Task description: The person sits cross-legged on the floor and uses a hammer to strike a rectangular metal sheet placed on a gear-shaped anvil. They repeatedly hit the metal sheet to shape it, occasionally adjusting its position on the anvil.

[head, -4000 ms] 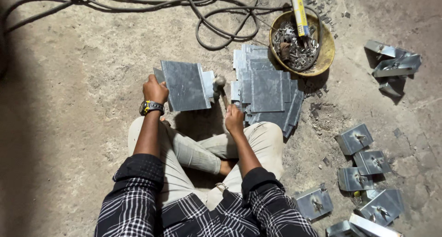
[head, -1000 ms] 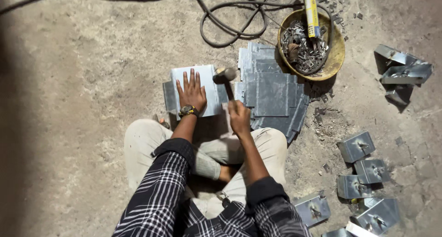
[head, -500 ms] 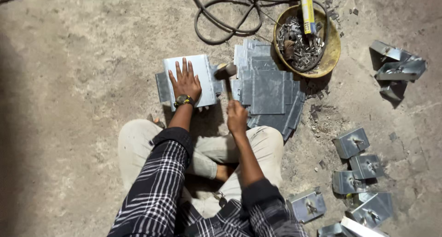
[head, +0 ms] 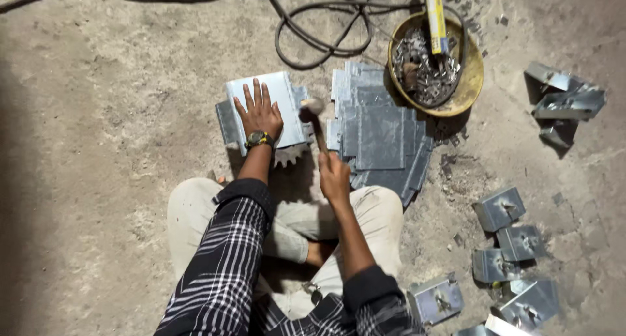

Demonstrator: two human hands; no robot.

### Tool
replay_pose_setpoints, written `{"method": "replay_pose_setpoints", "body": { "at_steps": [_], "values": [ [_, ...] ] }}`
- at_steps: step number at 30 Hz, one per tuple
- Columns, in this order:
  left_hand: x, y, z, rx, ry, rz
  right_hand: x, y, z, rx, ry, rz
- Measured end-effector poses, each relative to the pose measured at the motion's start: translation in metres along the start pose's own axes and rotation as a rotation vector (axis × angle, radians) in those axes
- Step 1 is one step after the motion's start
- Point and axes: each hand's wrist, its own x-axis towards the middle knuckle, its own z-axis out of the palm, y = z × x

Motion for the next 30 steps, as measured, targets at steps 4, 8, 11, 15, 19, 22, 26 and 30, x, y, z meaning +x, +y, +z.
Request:
{"method": "replay_pose_setpoints", "body": {
  "at_steps": [4, 8, 11, 15, 19, 22, 26, 30],
  "values": [
    [-0.003, 0.000, 0.000, 0.004, -0.011, 0.000, -0.032, -0.004, -0.022, 0.516, 0.071, -0.107],
    [0.002, 0.000, -0.005, 0.006, -0.011, 0.004, -0.026, -0.001, -0.002, 0.545, 0.175, -0.356],
    [-0.004, 0.000, -0.003, 0.001, -0.006, 0.006, -0.016, 0.011, 0.001, -0.065, 0.001, -0.216],
    [0.006, 0.000, -0.001, 0.009, -0.012, -0.008, -0.022, 0.010, -0.010, 0.054, 0.086, -0.126],
    [0.006, -0.002, 0.002, 0.015, -0.015, -0.010, -0.048, -0.006, -0.006, 0.451, 0.145, -0.033],
    [0.001, -0.003, 0.004, 0.016, -0.016, -0.006, -0.039, -0.010, 0.000, 0.234, 0.083, -0.134],
    [0.001, -0.001, 0.004, 0.018, -0.008, -0.004, -0.025, 0.002, -0.001, -0.099, -0.118, 0.201],
    [0.004, -0.002, 0.005, 0.009, -0.011, -0.004, -0.049, 0.022, 0.002, 0.056, 0.090, -0.016]
  ]
}}
